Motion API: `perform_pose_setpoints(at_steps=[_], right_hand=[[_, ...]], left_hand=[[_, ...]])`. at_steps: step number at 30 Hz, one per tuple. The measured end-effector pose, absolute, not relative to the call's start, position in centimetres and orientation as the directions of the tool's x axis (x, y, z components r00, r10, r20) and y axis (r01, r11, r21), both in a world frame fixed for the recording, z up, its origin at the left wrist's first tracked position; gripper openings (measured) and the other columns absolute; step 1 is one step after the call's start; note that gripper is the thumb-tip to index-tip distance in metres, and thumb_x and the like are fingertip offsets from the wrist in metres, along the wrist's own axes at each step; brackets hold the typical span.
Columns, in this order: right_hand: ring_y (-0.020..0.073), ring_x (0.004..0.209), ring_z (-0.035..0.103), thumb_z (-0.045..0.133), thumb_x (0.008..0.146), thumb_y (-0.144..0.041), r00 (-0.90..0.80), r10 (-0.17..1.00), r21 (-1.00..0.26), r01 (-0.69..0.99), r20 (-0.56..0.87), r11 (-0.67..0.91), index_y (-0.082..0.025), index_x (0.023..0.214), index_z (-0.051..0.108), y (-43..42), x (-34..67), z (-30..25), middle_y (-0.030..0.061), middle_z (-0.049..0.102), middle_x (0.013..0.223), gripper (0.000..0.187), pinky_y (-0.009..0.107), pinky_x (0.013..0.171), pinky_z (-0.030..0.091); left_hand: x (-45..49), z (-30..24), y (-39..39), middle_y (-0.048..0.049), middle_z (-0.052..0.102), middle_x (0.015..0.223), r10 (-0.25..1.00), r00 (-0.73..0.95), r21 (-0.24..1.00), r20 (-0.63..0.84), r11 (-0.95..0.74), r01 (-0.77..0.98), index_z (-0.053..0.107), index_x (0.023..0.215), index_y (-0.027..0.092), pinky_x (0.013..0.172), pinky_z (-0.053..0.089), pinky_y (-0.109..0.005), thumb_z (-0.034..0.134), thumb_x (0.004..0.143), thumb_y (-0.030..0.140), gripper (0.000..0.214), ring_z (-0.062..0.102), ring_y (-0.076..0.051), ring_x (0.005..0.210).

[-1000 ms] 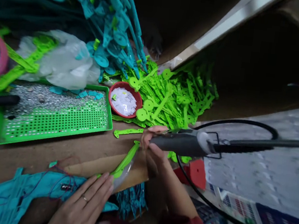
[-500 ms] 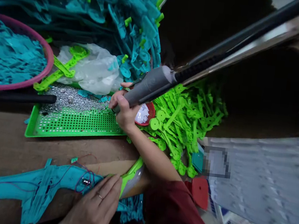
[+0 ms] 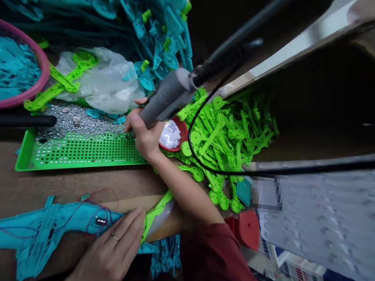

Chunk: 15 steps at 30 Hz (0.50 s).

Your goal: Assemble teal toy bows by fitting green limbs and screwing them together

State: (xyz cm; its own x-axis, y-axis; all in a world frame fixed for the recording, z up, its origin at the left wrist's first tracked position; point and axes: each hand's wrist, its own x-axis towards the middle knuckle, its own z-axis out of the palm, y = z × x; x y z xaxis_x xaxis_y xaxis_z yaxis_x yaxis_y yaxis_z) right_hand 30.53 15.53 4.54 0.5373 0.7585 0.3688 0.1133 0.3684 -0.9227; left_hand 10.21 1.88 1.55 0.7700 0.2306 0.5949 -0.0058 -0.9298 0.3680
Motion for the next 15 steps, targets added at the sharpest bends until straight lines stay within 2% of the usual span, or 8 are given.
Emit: perform_pose_setpoints(at_steps=[5,9,12,15], right_hand=[[0.0075,0.043,0.048,0.064,0.078,-0.045,0.594,0.688,-0.893,0.124,0.416,0.433,-0.026,0.103,0.050,15.1,30.2,7.0,-0.0126,0.049,0.054,0.035,0.024,0.049,0.044],[0.0071,0.044,0.047,0.061,0.082,-0.034,0.662,0.595,-0.844,0.106,0.455,0.526,-0.028,0.108,0.048,8.9,30.3,10.9,-0.0116,0.047,0.055,0.029,0.021,0.048,0.044],[0.0094,0.040,0.042,0.056,0.084,-0.033,0.661,0.601,-0.867,0.160,0.449,0.471,-0.029,0.106,0.047,2.3,30.0,12.1,-0.0102,0.041,0.053,0.024,0.020,0.038,0.041],[0.0113,0.039,0.042,0.054,0.084,-0.033,0.698,0.571,-0.889,0.224,0.433,0.400,-0.028,0.110,0.049,-2.6,29.4,10.7,-0.0092,0.041,0.053,0.027,0.022,0.035,0.040]], left_hand=[[10.1,1.8,1.7,-0.0184,0.063,0.130,0.245,0.758,0.342,0.605,-0.939,0.031,0.064,0.118,0.001,0.116,0.029,-0.041,0.042,0.097,0.012,0.033,0.049,-0.030,0.132],[9.9,1.9,1.8,-0.0206,0.060,0.133,0.229,0.767,0.343,0.599,-0.939,0.013,0.062,0.121,-0.002,0.113,0.033,-0.041,0.043,0.099,0.014,0.033,0.050,-0.031,0.131],[9.9,2.0,2.1,-0.0234,0.057,0.135,0.205,0.780,0.352,0.591,-0.936,-0.020,0.062,0.119,-0.003,0.111,0.035,-0.043,0.045,0.097,0.012,0.032,0.050,-0.033,0.130],[9.9,2.2,2.2,-0.0242,0.058,0.134,0.200,0.789,0.372,0.581,-0.927,-0.039,0.063,0.116,-0.003,0.110,0.037,-0.044,0.046,0.096,0.009,0.029,0.050,-0.034,0.131]])
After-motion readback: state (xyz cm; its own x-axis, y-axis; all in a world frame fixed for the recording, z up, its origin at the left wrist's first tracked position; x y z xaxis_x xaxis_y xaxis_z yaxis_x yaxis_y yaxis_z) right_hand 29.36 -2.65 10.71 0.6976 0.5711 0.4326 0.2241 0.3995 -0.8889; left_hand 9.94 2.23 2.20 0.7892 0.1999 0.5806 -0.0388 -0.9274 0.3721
